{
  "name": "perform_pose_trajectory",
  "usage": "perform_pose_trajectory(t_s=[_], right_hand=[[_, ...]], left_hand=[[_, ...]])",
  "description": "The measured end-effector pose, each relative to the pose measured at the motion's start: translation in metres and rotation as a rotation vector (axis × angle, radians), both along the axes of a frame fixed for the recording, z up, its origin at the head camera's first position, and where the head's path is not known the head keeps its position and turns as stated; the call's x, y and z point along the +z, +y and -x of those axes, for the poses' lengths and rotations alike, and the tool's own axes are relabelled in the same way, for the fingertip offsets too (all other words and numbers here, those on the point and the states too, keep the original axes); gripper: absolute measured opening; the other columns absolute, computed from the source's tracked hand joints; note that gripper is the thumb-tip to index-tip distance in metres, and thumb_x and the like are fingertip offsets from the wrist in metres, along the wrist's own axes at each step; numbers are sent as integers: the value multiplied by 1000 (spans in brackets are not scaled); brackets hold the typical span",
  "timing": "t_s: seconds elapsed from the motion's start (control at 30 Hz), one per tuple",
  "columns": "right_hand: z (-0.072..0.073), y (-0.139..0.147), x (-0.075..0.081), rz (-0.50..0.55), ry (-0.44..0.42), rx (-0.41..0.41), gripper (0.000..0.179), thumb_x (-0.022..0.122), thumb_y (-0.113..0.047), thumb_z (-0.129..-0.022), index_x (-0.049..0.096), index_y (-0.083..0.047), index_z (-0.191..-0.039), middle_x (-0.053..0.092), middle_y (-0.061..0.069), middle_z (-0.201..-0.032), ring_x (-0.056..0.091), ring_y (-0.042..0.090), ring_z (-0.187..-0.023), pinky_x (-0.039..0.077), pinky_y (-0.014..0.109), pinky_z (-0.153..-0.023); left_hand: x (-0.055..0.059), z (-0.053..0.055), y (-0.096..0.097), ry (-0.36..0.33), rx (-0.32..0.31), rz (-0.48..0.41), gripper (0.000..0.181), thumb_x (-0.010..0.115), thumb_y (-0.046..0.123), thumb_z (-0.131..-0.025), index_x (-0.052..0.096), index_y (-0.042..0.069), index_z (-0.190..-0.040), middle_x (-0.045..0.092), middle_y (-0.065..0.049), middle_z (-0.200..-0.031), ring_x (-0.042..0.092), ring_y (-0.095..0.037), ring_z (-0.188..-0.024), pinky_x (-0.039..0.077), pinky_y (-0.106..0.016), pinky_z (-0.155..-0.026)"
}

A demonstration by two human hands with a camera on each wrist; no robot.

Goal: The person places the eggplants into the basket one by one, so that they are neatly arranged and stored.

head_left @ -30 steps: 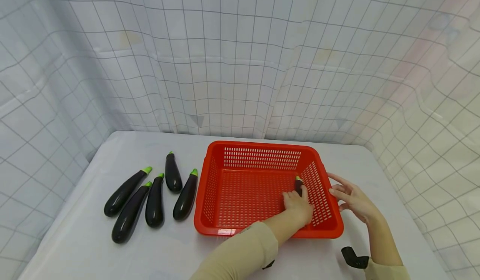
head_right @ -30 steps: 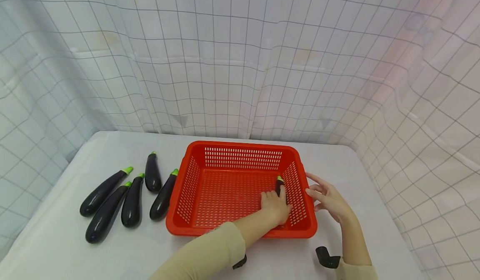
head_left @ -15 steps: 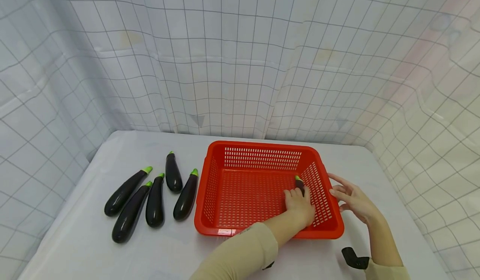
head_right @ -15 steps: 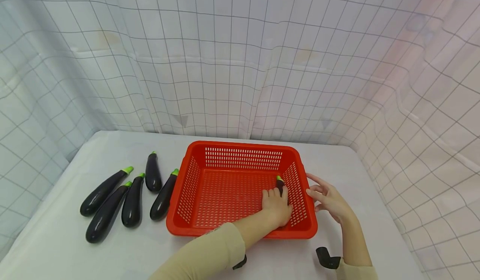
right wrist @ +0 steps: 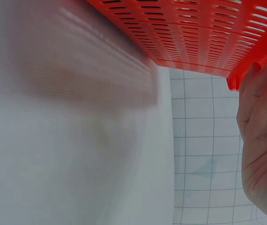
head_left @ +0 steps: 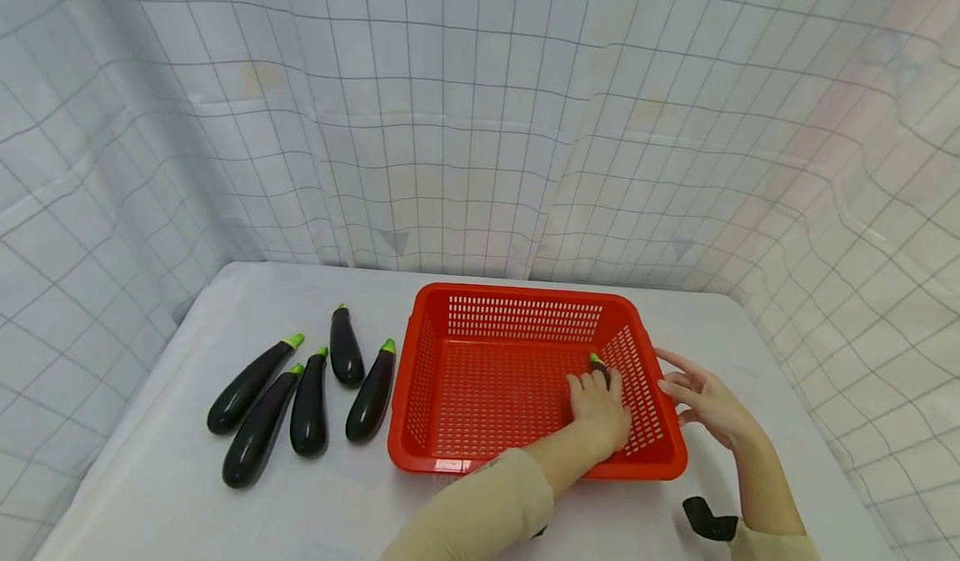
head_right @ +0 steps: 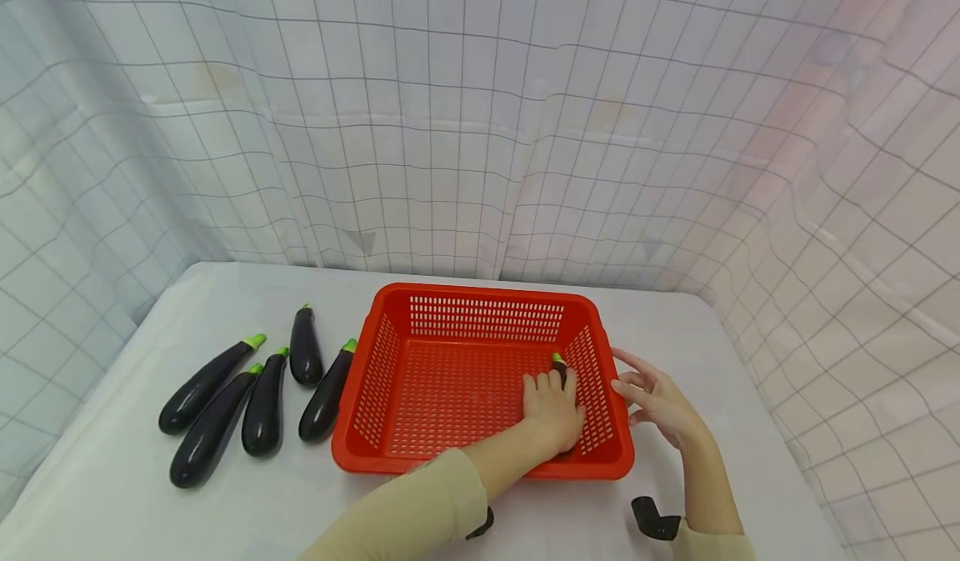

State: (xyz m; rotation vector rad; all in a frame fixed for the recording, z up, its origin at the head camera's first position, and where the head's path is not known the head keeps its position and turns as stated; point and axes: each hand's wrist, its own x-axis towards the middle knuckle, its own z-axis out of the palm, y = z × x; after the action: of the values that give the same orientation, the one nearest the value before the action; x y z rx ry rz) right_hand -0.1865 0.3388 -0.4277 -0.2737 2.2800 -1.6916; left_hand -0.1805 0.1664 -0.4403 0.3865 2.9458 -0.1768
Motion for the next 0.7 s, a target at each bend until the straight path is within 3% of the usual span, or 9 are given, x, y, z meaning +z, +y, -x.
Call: perform_pose_trajectory(t_s=[0.37, 0.5, 0.7], right_hand=[[-1, -1, 2, 30, 3, 18, 57, 47, -11, -95, 19, -2, -143, 65, -4, -99, 64, 17, -79, 53, 37, -58], [-1, -1, 2, 30, -2, 18, 57, 47, -11, -95, 18, -2, -144, 65, -4, -99, 64, 18, -78, 53, 37, -58], [-1, -1, 1, 24, -6, 16, 57, 47, -11, -95, 19, -1, -143, 65, -3, -98, 64, 18, -77, 54, 38, -59]], left_hand=[[19, 0, -14, 85, -34, 2, 58, 33, 54, -93, 22, 27, -143, 36, 1, -141, 38, -18, -121, 27, -41, -103], [27, -3, -26, 89, -51, 6, 59, 31, 56, -92, 22, 27, -143, 37, 4, -137, 37, -16, -121, 26, -40, -103], [36, -9, -49, 95, -62, -58, 63, 35, 59, -90, 25, 27, -143, 40, 1, -131, 37, -18, -120, 25, -44, -103]])
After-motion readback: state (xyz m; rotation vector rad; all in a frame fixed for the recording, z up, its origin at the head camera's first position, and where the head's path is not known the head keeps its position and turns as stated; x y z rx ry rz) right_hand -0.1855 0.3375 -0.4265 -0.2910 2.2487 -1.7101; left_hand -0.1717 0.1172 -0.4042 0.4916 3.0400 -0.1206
